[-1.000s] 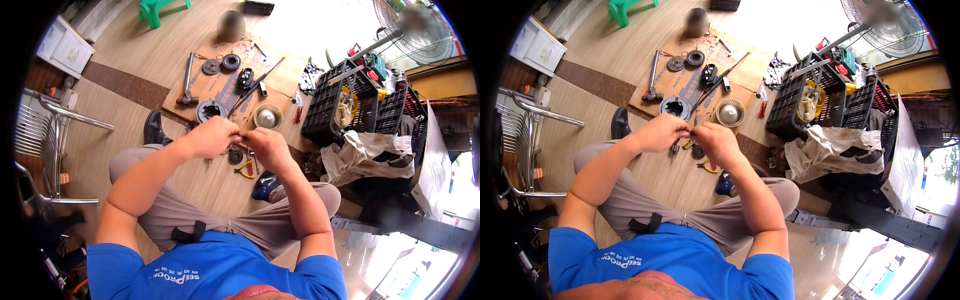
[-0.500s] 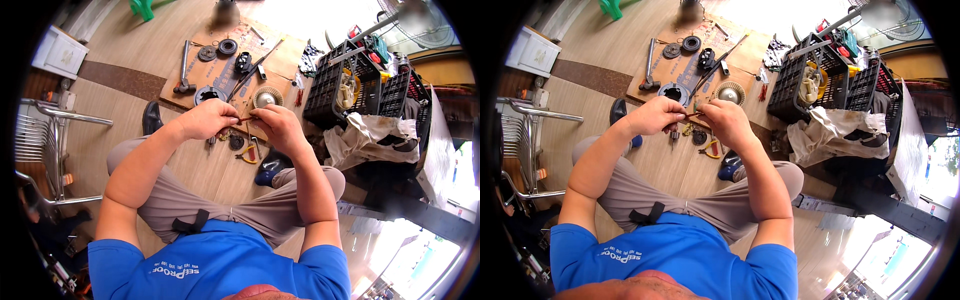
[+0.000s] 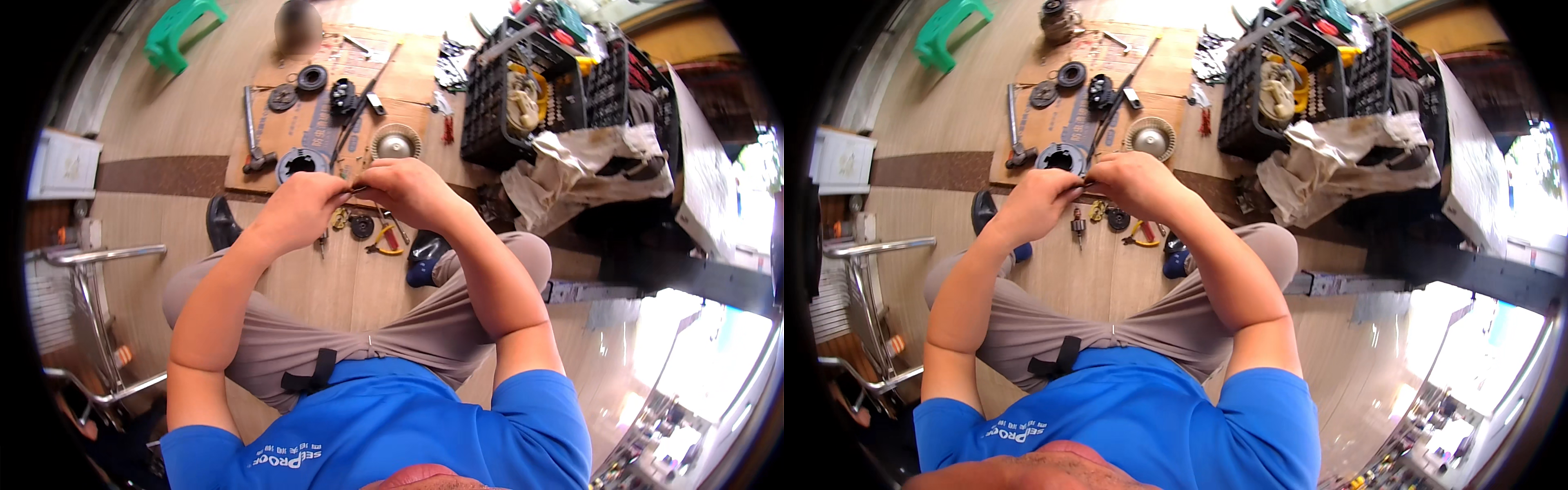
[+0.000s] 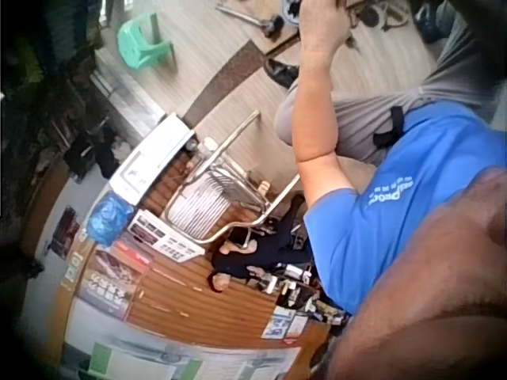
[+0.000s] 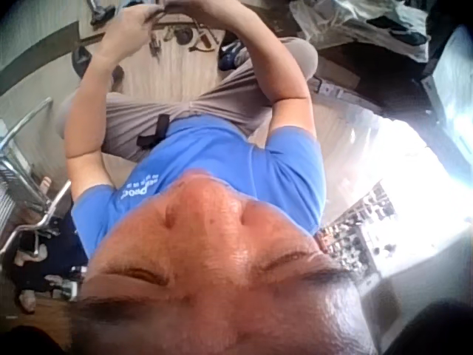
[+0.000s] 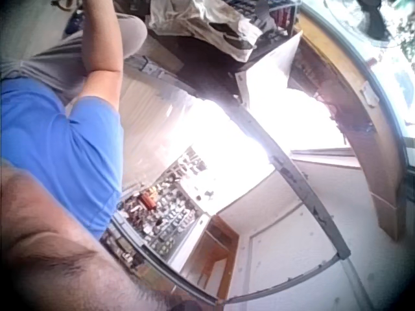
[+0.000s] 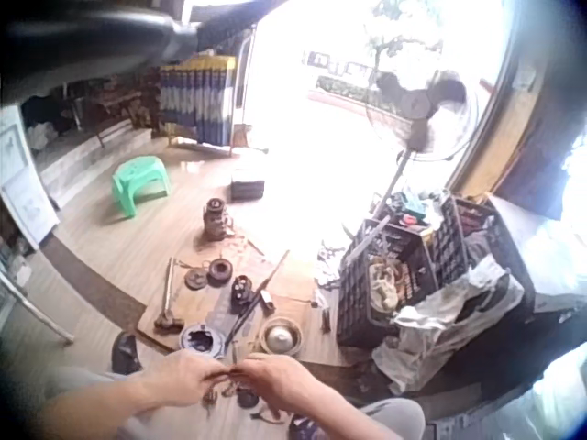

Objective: The person sits on the floor and works on a small motor, handling copper coils, a rotor, and small electrical components with their hands.

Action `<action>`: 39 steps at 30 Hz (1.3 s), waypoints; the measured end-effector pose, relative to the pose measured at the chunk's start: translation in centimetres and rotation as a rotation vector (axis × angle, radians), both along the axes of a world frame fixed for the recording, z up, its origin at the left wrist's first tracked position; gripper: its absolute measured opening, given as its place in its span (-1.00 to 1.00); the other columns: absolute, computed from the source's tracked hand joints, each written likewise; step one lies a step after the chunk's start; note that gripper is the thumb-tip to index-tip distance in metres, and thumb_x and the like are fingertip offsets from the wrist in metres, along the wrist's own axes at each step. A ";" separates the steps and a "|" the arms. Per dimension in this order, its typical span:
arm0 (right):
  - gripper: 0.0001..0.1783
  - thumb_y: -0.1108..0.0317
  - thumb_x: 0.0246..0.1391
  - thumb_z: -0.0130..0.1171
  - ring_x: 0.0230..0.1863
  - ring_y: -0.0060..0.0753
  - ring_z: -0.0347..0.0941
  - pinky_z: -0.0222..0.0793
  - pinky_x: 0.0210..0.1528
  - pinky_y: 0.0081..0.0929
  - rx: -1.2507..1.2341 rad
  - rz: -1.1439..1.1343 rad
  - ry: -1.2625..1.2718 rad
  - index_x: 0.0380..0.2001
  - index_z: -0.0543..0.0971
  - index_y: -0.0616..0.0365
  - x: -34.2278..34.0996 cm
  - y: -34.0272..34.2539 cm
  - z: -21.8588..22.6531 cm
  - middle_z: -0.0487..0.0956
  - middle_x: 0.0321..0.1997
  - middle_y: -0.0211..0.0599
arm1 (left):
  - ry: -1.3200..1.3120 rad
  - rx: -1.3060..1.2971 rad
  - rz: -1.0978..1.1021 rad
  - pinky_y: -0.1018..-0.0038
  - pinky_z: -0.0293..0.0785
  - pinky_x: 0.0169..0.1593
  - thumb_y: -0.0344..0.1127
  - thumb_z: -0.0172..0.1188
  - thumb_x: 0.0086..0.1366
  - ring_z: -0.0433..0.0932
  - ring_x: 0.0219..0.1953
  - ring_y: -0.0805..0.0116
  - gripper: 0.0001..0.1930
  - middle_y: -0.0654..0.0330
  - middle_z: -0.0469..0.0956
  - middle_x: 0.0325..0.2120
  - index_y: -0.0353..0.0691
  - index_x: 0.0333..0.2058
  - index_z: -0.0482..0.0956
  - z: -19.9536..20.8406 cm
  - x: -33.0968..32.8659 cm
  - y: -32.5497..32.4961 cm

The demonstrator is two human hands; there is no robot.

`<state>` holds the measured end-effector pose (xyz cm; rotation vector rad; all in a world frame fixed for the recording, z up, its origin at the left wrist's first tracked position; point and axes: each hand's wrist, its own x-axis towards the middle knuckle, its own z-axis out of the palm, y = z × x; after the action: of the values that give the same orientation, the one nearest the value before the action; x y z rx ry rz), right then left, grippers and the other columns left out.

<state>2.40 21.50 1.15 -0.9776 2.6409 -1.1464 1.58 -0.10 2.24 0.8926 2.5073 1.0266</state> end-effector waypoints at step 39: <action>-0.82 0.38 0.15 0.16 -0.48 -0.47 0.45 0.40 -0.37 -0.44 -0.650 -0.637 -0.281 -0.35 0.57 0.33 1.5 -4.1 -2.3 0.56 -0.52 -0.10 | 0.241 0.149 0.329 0.39 0.46 -0.31 -0.47 0.13 0.31 0.55 -0.45 0.20 -0.87 -0.01 0.56 -0.47 -0.42 -0.24 0.57 -0.4 1.3 3.0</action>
<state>3.88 17.43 -1.14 0.0514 2.4233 -2.1634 2.90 2.88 1.89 0.6909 2.8805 1.2885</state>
